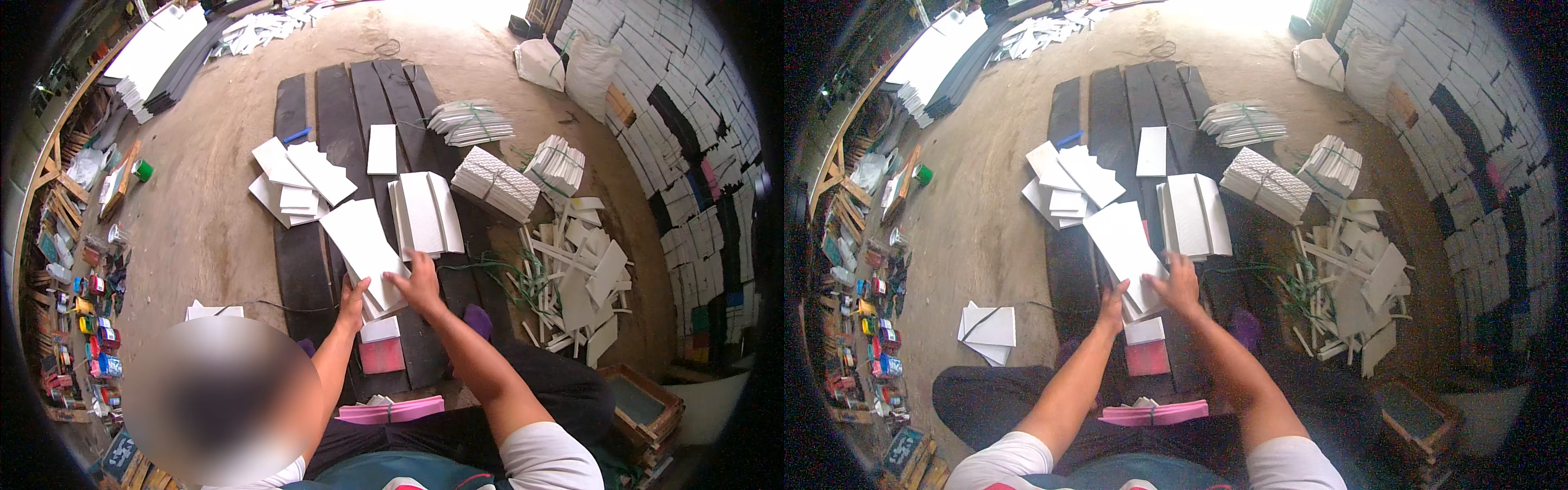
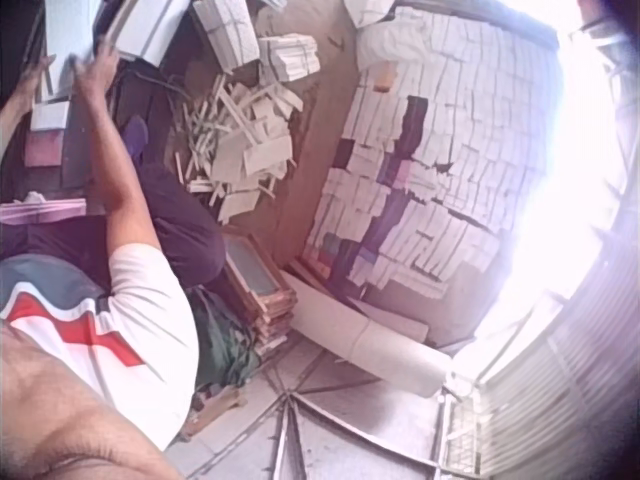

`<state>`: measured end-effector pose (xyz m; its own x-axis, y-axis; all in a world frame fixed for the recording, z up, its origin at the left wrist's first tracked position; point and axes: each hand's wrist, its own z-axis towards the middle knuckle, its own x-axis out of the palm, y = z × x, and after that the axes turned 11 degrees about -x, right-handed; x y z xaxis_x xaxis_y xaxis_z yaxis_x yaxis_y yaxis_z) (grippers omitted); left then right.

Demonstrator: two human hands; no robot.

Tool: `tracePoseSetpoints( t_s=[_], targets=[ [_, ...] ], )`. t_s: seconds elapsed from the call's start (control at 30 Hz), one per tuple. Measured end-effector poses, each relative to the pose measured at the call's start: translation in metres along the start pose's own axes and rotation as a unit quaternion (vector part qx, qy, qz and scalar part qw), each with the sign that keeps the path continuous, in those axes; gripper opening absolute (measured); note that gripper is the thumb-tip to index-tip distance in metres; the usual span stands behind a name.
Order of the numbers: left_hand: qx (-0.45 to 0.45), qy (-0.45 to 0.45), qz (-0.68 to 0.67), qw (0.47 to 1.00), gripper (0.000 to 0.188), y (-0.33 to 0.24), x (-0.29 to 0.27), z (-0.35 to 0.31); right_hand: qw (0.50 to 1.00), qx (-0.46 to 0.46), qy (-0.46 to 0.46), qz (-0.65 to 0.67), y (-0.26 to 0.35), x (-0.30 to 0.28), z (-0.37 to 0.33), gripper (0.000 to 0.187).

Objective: The person stacks white rectangular tiles on a wooden plank, aligns them, and secures the stack with green string. They repeat this process with multiple stacks, occasionally cutting the string and repositioning tiles.

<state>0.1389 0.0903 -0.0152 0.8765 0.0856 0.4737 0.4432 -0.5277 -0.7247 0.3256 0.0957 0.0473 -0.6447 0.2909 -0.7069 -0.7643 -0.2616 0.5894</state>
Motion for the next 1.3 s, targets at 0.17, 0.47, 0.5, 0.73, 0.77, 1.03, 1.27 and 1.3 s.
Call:
tracePoseSetpoints(
  t_s=[0.17, 0.47, 0.5, 0.73, 0.77, 1.03, 1.27, 1.3],
  targets=[
    [-0.048, 0.125, -0.014, 0.991, 0.071, 0.000, 0.036, 0.016, 0.792, 0.293, 0.183, 0.503, -0.039, -0.030, 0.026, 0.060],
    [-0.038, 0.038, 0.416, 0.908, 0.072, 0.016, 0.064, 0.025, 0.869, 0.297, 0.004, 0.396, -0.176, -0.094, -0.012, 0.051],
    [-0.044, 0.027, 0.445, 0.894, 0.071, 0.019, 0.061, 0.027, 0.866, 0.315, 0.011, 0.387, -0.192, -0.107, -0.020, 0.051],
    [0.065, -0.014, 0.605, 0.793, 0.066, 0.044, 0.078, 0.070, 0.891, 0.433, 0.122, -0.065, -0.322, -0.159, -0.092, 0.058],
    [0.028, -0.025, 0.616, 0.787, 0.075, 0.035, 0.067, 0.079, 0.870, 0.458, 0.099, -0.153, -0.286, -0.149, -0.061, 0.066],
    [-0.028, -0.059, 0.758, 0.649, 0.117, 0.034, 0.138, 0.128, 0.914, 0.224, 0.074, -0.329, -0.290, -0.143, 0.076, 0.101],
    [0.082, -0.092, 0.764, 0.633, 0.106, 0.040, 0.134, 0.163, 0.905, 0.192, 0.183, -0.332, -0.343, -0.154, 0.177, 0.142],
    [0.075, -0.088, 0.765, 0.634, 0.106, 0.037, 0.135, 0.167, 0.895, 0.210, 0.221, -0.325, -0.348, -0.156, 0.184, 0.149]
  ],
)
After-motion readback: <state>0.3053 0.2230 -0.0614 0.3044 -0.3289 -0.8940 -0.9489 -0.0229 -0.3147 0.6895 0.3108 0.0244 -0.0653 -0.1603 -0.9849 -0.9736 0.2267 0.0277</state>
